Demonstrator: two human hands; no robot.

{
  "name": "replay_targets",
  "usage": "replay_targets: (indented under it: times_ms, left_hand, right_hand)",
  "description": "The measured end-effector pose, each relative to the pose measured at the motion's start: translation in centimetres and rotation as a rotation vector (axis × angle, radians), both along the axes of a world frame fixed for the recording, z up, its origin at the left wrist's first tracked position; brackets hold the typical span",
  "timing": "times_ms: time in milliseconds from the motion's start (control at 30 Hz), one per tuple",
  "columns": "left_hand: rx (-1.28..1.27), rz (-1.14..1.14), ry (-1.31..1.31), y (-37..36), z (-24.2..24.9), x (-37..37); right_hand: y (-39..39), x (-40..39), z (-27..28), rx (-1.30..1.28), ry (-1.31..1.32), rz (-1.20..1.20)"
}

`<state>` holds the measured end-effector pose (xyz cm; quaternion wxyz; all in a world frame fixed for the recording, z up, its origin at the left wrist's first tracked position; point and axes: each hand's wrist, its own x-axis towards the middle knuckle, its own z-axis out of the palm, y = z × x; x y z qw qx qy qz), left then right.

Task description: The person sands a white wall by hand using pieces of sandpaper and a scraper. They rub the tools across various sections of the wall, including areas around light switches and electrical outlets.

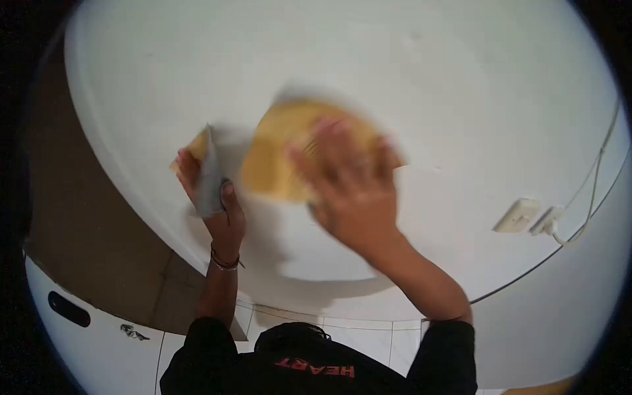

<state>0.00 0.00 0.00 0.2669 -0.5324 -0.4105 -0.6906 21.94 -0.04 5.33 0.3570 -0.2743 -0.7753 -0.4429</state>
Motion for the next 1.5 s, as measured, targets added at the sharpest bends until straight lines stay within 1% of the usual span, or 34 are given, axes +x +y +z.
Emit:
replay_targets:
  times_ms: [67,100,133,167,200,267,300,367,400,433,500,533,567,633,667,700,767,800,833,867,900,933,967,1000,1033,1100,1167,1233,1267,1300,1333,1400,1433,1500]
  left_hand:
    - [0.107,0.013,-0.147,0.3,-0.2,-0.2]
    - [-0.267,-0.256,-0.637,-0.6,-2.8,-9.3]
    - [-0.297,-0.373,-0.912,-1.4,-2.6,-11.6]
    - [-0.327,-0.494,-1.186,-2.0,-2.5,-13.1]
    - [-0.338,-0.479,-1.178,-1.8,-4.3,-14.0]
    - [-0.120,0.142,-0.478,-0.4,-10.4,-13.7]
    - [-0.108,0.142,-0.503,-1.3,-10.1,-12.6]
    - [-0.175,0.351,-0.104,-3.3,-7.9,-11.4]
    - [0.031,0.185,-0.238,-1.6,-7.2,-13.1]
    - [0.028,0.182,-0.246,-1.6,-6.8,-15.5]
    - [-0.484,-0.457,-0.905,-2.1,-6.0,-20.3]
    - [-0.133,-0.333,-0.646,-1.5,-5.6,-18.4]
    - [-0.120,-0.333,-0.651,-1.5,-5.8,-16.6]
    - [-0.205,0.318,-0.257,-3.2,-7.9,-13.0]
    - [-0.231,0.281,-0.223,-3.5,-10.6,-11.3]
    - [-0.253,0.242,-0.203,-3.4,-14.4,-10.4]
    - [-0.299,0.219,-0.236,-3.5,-18.9,-10.4]
    - [-0.343,0.199,-0.263,-3.7,-19.9,-10.9]
    - [-0.350,0.198,-0.264,-3.6,-19.2,-12.0]
    - [-0.321,0.097,-0.411,-3.3,-17.7,-13.6]
    - [-0.296,-0.002,-0.549,-2.8,-16.1,-14.5]
    - [-0.308,-0.001,-0.544,-2.0,-14.7,-15.2]
    - [-0.122,-0.054,-0.543,-1.1,-13.5,-16.3]
    - [0.059,-0.107,-0.542,-0.9,-13.1,-16.8]
    - [0.039,-0.105,-0.548,-1.2,-14.6,-16.5]
    - [-0.410,0.229,-0.241,-2.3,-18.1,-14.9]
    - [-0.479,0.325,-0.102,-4.6,-21.7,-12.6]
    - [-0.328,-0.047,-0.565,-4.0,-28.4,-11.4]
    - [-0.340,-0.053,-0.559,-4.4,-28.8,-12.1]
    - [-0.394,0.032,-0.460,-4.6,-29.0,-13.6]
    - [-0.451,0.114,-0.362,-4.8,-29.4,-14.9]
    - [-0.413,-0.245,-0.858,-3.8,-27.8,-16.7]
    - [-0.431,-0.252,-0.865,-3.2,-26.4,-17.3]
    - [-0.338,-0.430,-0.906,-2.6,-23.8,-17.3]
  right_hand:
    - [0.3,1.2,1.1,-0.036,-0.013,0.041]
    - [-0.3,-3.8,2.1,-0.022,-0.018,0.035]
    - [-0.8,-4.0,4.7,-0.020,0.053,-0.023]
    - [-0.6,-4.0,7.4,0.136,0.144,-0.077]
    - [-0.3,-4.3,9.6,0.269,0.301,-0.062]
    - [0.0,-5.4,11.1,0.292,0.380,-0.140]
    - [0.1,-7.3,10.8,0.295,0.414,-0.144]
    - [-1.1,-11.7,6.5,0.073,-0.032,-0.048]
    - [-1.0,-13.5,3.6,0.059,-0.335,0.049]
    - [-0.9,-14.6,1.7,0.035,-0.632,0.144]
    - [-1.1,-15.6,3.0,-0.024,-0.668,0.163]
    - [-1.0,-16.2,4.6,-0.076,-0.711,0.185]
    - [-1.0,-16.9,7.6,-0.084,-0.581,0.190]
    - [-1.6,-18.4,13.6,0.140,-0.270,0.135]
    - [-1.2,-18.4,16.3,0.223,-0.095,0.102]
    - [-2.5,-20.5,17.1,0.299,0.080,-0.105]
    - [0.8,-21.7,15.9,0.543,0.061,0.072]
    - [-0.5,-23.7,13.4,0.253,-0.024,0.220]
    - [-1.2,-25.1,10.9,0.127,-0.197,0.251]
    - [-0.9,-26.7,7.8,0.025,-0.308,0.321]
    - [0.0,-27.7,5.3,0.013,-0.485,0.336]
    - [0.0,-28.2,4.4,0.065,-0.611,0.453]
    - [0.5,-29.0,5.3,0.058,-0.601,0.455]
    - [1.4,-30.0,7.6,0.168,-0.500,0.528]
    - [1.6,-30.8,9.4,0.269,-0.403,0.598]
    - [-1.3,-30.0,14.2,-0.094,-0.097,0.122]
    - [-0.6,-28.5,15.6,0.379,0.069,0.242]
    - [0.2,-27.9,10.3,0.263,-0.024,0.340]
    - [0.7,-27.6,5.8,0.157,-0.115,0.447]
    - [0.5,-27.2,-1.2,-0.320,-0.194,0.286]
    - [-0.4,-25.2,-5.2,-0.076,-0.608,0.248]
    - [-1.1,-21.0,-9.2,-0.193,-1.034,0.214]
    - [-0.9,-20.2,-8.7,-0.214,-1.039,0.210]
    - [-0.2,-19.0,-5.4,-0.396,-0.616,0.328]
